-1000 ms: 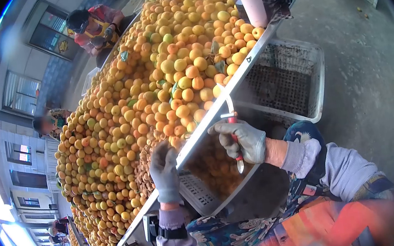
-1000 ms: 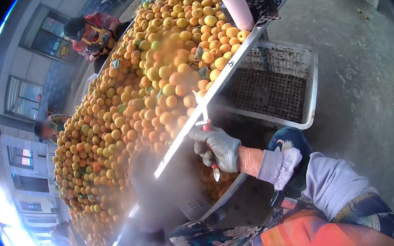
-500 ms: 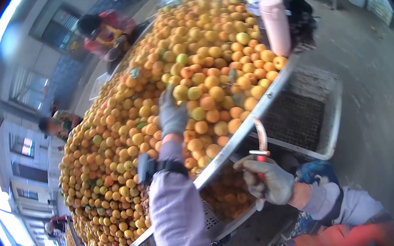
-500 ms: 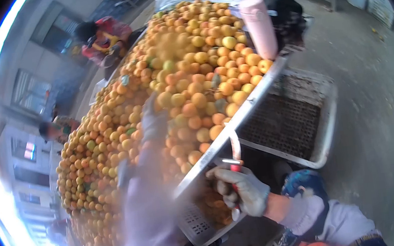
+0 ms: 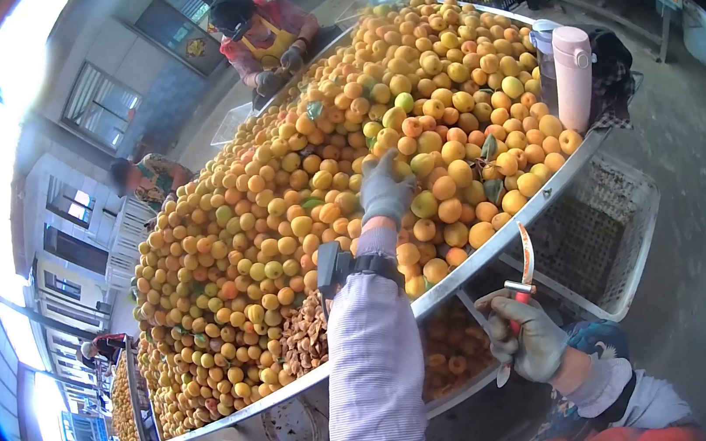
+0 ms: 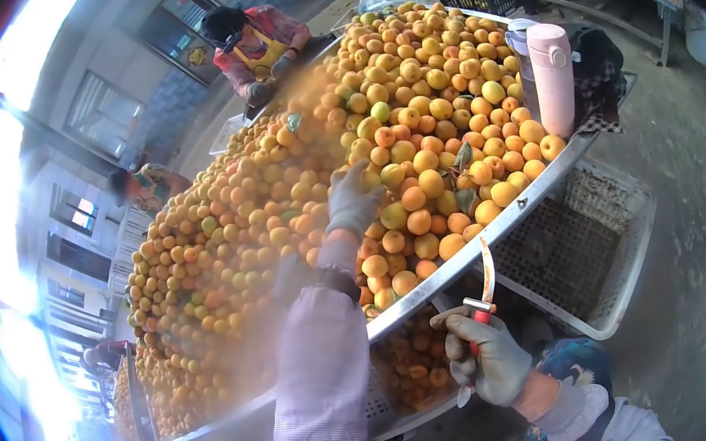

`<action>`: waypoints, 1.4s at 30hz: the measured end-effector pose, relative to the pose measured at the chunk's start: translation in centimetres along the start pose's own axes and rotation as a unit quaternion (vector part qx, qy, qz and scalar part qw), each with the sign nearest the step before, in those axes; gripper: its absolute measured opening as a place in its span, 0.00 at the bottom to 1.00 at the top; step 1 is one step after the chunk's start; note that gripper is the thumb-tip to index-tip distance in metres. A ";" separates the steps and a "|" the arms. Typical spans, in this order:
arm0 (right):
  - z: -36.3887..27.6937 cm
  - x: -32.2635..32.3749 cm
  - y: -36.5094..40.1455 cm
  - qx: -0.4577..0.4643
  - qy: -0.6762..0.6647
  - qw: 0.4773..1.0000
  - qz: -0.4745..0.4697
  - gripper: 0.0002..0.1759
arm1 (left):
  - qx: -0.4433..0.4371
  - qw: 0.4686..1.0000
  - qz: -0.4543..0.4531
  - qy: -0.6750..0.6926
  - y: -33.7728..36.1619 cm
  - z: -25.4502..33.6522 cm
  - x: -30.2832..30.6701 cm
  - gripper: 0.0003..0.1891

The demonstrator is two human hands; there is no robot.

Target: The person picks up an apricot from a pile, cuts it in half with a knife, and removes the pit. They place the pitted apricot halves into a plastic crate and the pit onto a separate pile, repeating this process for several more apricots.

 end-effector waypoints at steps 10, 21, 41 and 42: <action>0.4 0.5 -0.6 0.032 0.075 0.997 0.005 0.09 | 0.010 0.960 0.127 0.250 6.4 -3.7 2.3 0.26; 4.1 0.3 -1.5 0.010 0.367 0.930 -0.012 0.11 | 0.045 0.564 -0.114 0.817 28.0 -6.9 -0.9 0.22; 13.2 -1.7 1.2 0.042 0.540 0.835 -0.093 0.31 | 0.024 0.535 -0.120 0.836 34.9 -8.7 -0.6 0.30; 13.2 -2.1 1.4 0.042 0.545 0.833 -0.093 0.31 | 0.021 0.531 -0.118 0.839 34.7 -9.1 -1.1 0.30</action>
Point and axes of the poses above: each hand's wrist, its own y-axis away from the middle knuckle, its own x-axis out of the back of the hand, z = x × y, the point moved 6 cm from there along -y, towards the middle knuckle, and after that the axes turned 3 degrees about -z, right-handed, at the moved point
